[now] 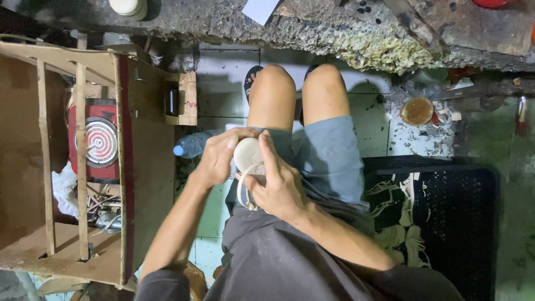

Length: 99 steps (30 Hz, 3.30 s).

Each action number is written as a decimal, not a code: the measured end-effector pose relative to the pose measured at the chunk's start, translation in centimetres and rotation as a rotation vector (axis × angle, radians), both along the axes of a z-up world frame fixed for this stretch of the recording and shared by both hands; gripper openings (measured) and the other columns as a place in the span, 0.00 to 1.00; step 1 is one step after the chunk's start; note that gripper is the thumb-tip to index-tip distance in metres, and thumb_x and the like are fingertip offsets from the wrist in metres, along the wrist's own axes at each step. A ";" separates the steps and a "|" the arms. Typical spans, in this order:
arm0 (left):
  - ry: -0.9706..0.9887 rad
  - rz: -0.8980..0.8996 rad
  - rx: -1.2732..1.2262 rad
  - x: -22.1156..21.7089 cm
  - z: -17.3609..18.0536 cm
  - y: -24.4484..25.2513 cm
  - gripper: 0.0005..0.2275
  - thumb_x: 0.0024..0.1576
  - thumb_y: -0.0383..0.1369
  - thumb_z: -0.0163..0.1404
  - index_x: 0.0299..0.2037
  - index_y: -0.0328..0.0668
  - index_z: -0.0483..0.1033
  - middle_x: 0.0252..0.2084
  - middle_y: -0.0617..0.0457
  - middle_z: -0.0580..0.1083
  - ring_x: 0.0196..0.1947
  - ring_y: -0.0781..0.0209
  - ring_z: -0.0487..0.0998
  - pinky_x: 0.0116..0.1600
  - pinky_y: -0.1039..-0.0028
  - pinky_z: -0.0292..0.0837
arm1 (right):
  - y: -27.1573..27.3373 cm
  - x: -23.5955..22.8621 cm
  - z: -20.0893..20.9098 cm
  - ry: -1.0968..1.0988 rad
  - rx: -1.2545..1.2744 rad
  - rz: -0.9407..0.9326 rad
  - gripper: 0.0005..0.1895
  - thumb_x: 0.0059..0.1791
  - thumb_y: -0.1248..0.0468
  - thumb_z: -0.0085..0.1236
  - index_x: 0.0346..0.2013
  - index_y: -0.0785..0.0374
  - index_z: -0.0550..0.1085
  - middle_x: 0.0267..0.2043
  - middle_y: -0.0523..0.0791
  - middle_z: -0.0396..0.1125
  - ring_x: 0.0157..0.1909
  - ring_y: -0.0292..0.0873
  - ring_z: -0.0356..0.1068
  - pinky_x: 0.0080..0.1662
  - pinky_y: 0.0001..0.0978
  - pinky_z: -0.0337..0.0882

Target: Assembling sandal straps by threading them through the sole and securing them with a hammer

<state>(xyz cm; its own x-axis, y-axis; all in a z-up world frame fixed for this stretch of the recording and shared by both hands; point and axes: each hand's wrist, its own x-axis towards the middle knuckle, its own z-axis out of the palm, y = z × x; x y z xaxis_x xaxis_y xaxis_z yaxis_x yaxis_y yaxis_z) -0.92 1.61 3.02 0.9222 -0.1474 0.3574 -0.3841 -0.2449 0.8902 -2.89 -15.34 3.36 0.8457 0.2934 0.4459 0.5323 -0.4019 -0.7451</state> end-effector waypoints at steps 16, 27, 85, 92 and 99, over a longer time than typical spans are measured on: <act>0.066 0.275 -0.034 -0.4 -2.2 0.5 0.19 0.66 0.41 0.33 0.44 0.34 0.75 0.40 0.39 0.78 0.44 0.43 0.81 0.50 0.57 0.75 | -6.9 3.6 -1.9 0.945 -0.003 0.340 0.38 0.34 0.55 0.77 0.57 0.57 0.75 0.51 0.50 0.75 0.55 0.50 0.74 0.53 0.40 0.73; 0.022 -0.025 0.068 2.7 -2.3 0.9 0.13 0.49 0.23 0.65 0.44 0.34 0.80 0.50 0.36 0.75 0.48 0.37 0.79 0.52 0.53 0.73 | -10.6 12.9 -4.9 -0.393 -0.608 0.255 0.18 0.50 0.45 0.57 0.47 0.50 0.76 0.40 0.40 0.69 0.38 0.43 0.71 0.40 0.35 0.70; -0.611 0.305 0.801 4.0 -4.8 -5.1 0.09 0.58 0.36 0.49 0.38 0.41 0.79 0.38 0.49 0.74 0.38 0.50 0.74 0.40 0.66 0.67 | -6.5 5.7 -5.8 1.049 0.458 -0.195 0.16 0.48 0.59 0.61 0.33 0.73 0.76 0.30 0.57 0.72 0.23 0.45 0.71 0.16 0.30 0.69; -0.578 0.296 0.806 4.8 -4.1 -4.9 0.11 0.58 0.40 0.47 0.35 0.42 0.78 0.37 0.51 0.73 0.35 0.53 0.71 0.38 0.68 0.65 | -7.3 7.7 -1.6 1.038 0.255 -0.100 0.17 0.49 0.56 0.55 0.28 0.70 0.75 0.19 0.54 0.68 0.19 0.46 0.72 0.23 0.40 0.75; -0.483 0.282 0.748 4.6 -4.4 -5.0 0.12 0.60 0.41 0.47 0.32 0.42 0.76 0.37 0.52 0.73 0.36 0.51 0.71 0.41 0.67 0.64 | -10.8 12.6 1.2 -0.413 -0.537 0.186 0.18 0.57 0.54 0.53 0.55 0.61 0.76 0.54 0.51 0.68 0.53 0.53 0.68 0.61 0.60 0.57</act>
<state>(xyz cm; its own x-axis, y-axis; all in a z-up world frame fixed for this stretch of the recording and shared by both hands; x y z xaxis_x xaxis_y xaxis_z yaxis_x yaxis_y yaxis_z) 3.64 -3.44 -1.39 0.7351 -0.2873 0.6141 -0.5103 -0.8307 0.2223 9.69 -26.18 4.52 0.5525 0.6862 0.4732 0.8247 -0.5324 -0.1909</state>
